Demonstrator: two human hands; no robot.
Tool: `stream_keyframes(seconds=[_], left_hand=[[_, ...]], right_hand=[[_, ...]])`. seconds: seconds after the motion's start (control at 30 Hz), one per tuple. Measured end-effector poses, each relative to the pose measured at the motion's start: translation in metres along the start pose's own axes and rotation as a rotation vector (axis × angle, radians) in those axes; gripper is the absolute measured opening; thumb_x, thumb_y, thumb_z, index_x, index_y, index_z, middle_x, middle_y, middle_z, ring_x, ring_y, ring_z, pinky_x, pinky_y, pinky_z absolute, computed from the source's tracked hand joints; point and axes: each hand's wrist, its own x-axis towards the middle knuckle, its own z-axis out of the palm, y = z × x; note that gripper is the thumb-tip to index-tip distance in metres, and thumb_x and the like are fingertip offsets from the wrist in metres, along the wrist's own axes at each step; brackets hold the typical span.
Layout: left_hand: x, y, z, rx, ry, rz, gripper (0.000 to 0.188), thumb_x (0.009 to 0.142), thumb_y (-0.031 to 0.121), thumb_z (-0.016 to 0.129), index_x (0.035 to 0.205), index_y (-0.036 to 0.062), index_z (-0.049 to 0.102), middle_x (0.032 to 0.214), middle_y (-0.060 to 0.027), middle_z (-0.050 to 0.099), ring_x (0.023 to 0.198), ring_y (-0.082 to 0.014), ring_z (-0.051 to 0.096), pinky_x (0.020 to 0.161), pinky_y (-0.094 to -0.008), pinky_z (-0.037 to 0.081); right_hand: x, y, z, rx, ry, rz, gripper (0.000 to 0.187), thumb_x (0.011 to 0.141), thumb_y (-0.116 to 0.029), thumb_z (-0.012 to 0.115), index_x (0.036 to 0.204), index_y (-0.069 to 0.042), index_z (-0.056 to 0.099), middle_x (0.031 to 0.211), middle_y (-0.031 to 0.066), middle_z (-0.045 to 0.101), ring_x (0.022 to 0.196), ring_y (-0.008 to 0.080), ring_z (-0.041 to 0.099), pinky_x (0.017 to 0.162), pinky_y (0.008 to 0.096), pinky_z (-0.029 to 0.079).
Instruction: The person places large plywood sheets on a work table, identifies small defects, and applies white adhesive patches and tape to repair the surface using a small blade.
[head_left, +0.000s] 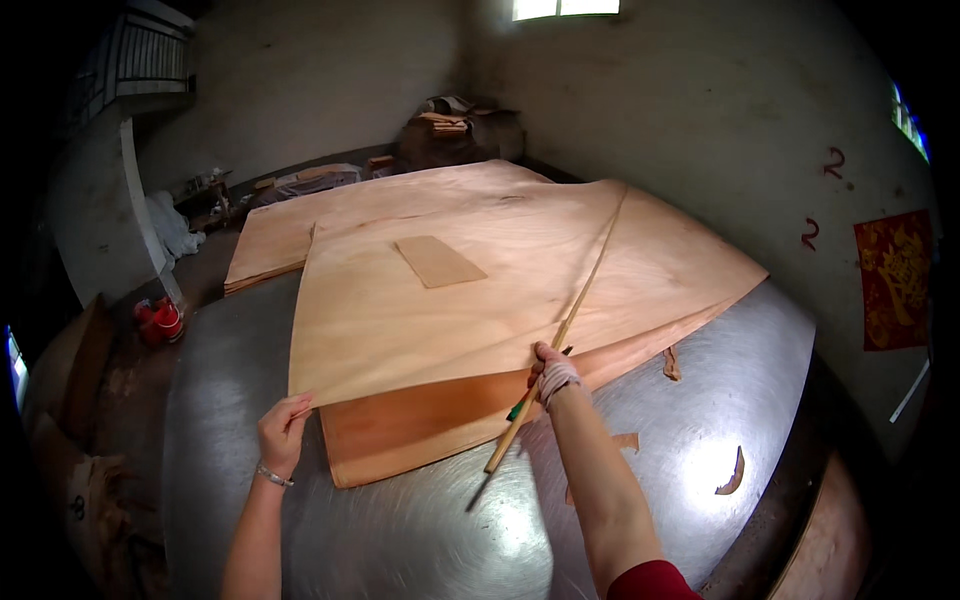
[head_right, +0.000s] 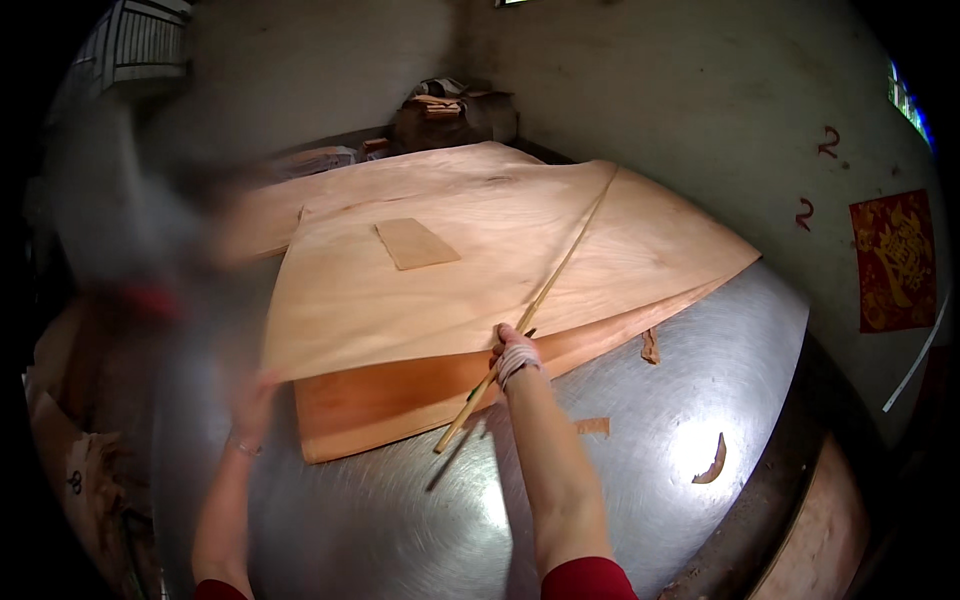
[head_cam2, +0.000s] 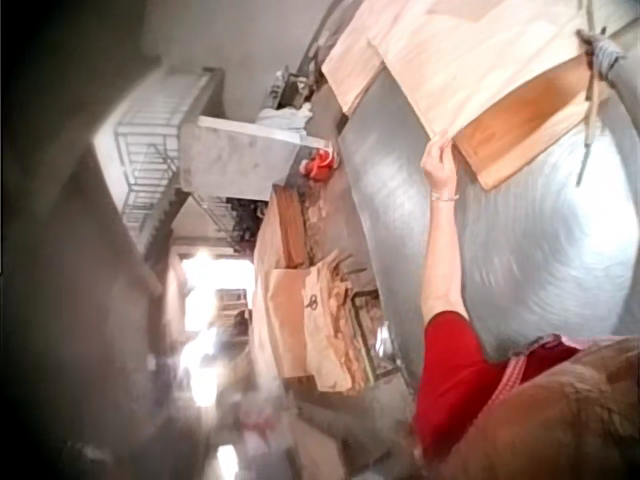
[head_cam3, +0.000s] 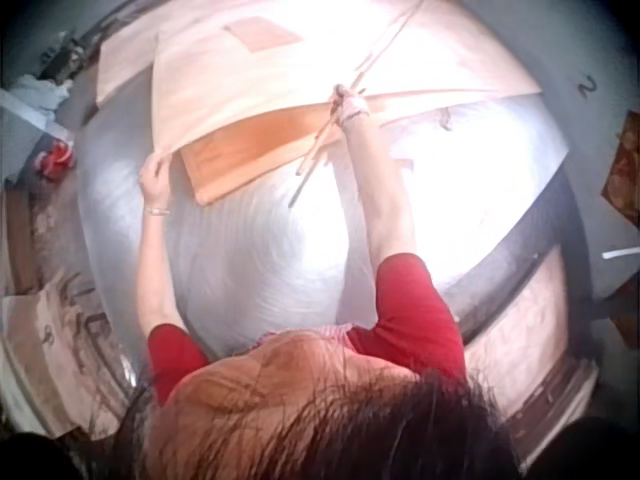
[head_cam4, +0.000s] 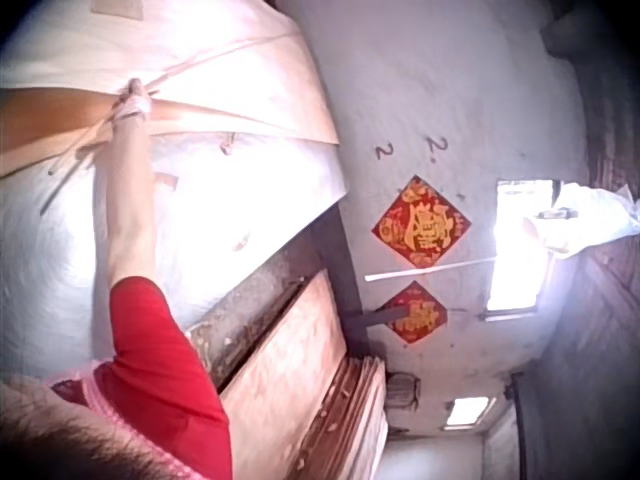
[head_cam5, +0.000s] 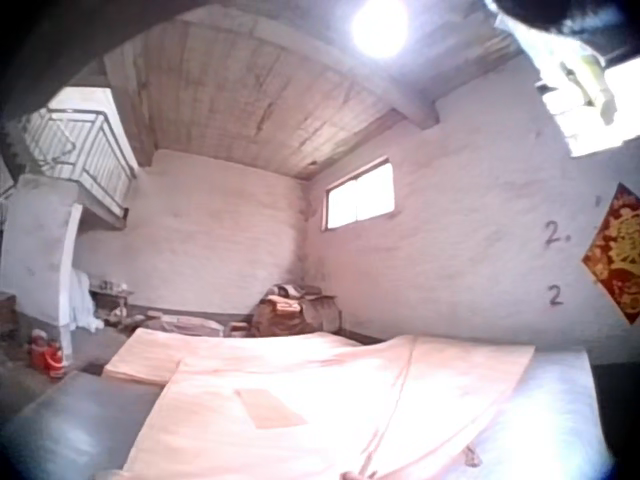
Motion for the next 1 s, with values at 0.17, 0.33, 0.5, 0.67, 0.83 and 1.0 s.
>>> stream_keyframes(seconds=[0.17,0.33,0.5,0.67,0.83,1.0], left_hand=[[-0.047,0.026,-0.023,0.079,-0.014,0.065,0.007,0.075,-0.002,0.056,0.08,0.0002,0.06,0.088,-0.0139,0.063,0.079,-0.0278,0.061,0.07,-0.0322,0.049],[-0.131,0.106,-0.027,-0.43,-0.042,-0.047,0.059,0.077,0.037,0.062,0.121,0.0058,0.038,0.124,-0.0164,0.042,0.097,-0.0282,0.055,0.079,-0.0372,0.047],[-0.168,0.063,0.011,-1.091,-0.044,-0.956,0.074,0.084,0.047,0.047,0.137,0.0189,0.004,0.136,-0.0132,0.025,0.103,-0.0238,0.05,0.081,-0.0388,0.045],[-0.151,-0.004,-0.013,-1.295,0.007,-0.934,0.051,0.086,0.025,0.051,0.127,0.0089,0.026,0.115,-0.0097,0.047,0.101,-0.0235,0.049,0.081,-0.0372,0.045],[-0.195,-0.057,-0.06,-1.152,-0.167,-0.933,0.04,0.082,0.006,0.049,0.12,0.0009,0.037,0.112,-0.0105,0.05,0.103,-0.0225,0.05,0.083,-0.0356,0.044],[-0.246,-0.112,-0.18,-0.861,-0.393,-0.839,0.041,0.078,0.001,0.049,0.118,0.0015,0.041,0.103,-0.0104,0.055,0.09,-0.0233,0.057,0.076,-0.0359,0.048]], right_hand=[[-0.036,0.02,-0.04,0.004,0.047,0.01,0.016,0.076,-0.024,0.061,0.073,-0.01,0.053,0.051,0.0033,0.041,0.039,0.018,0.037,0.036,0.0314,0.03],[-0.122,-0.027,-0.154,-0.221,0.061,0.053,0.02,0.078,-0.03,0.059,0.074,-0.011,0.053,0.052,0.0019,0.044,0.039,0.0151,0.038,0.038,0.0279,0.033],[-0.205,-0.056,-0.304,-0.322,0.172,0.149,0.014,0.077,-0.02,0.062,0.073,-0.009,0.053,0.053,0.0038,0.051,0.036,0.0129,0.039,0.035,0.0261,0.032],[-0.294,-0.03,-0.366,-0.43,0.33,0.225,0.021,0.072,-0.023,0.068,0.069,-0.007,0.054,0.047,0.0048,0.047,0.036,0.015,0.04,0.033,0.0293,0.03],[-0.405,0.052,-0.374,-0.38,0.46,0.221,0.024,0.067,-0.026,0.071,0.065,-0.006,0.057,0.045,0.0054,0.045,0.034,0.0164,0.038,0.03,0.0315,0.024],[-0.493,0.182,-0.34,-0.194,0.449,0.117,0.028,0.065,-0.021,0.074,0.058,-0.009,0.049,0.047,0.0031,0.042,0.033,0.0136,0.032,0.032,0.031,0.021]])
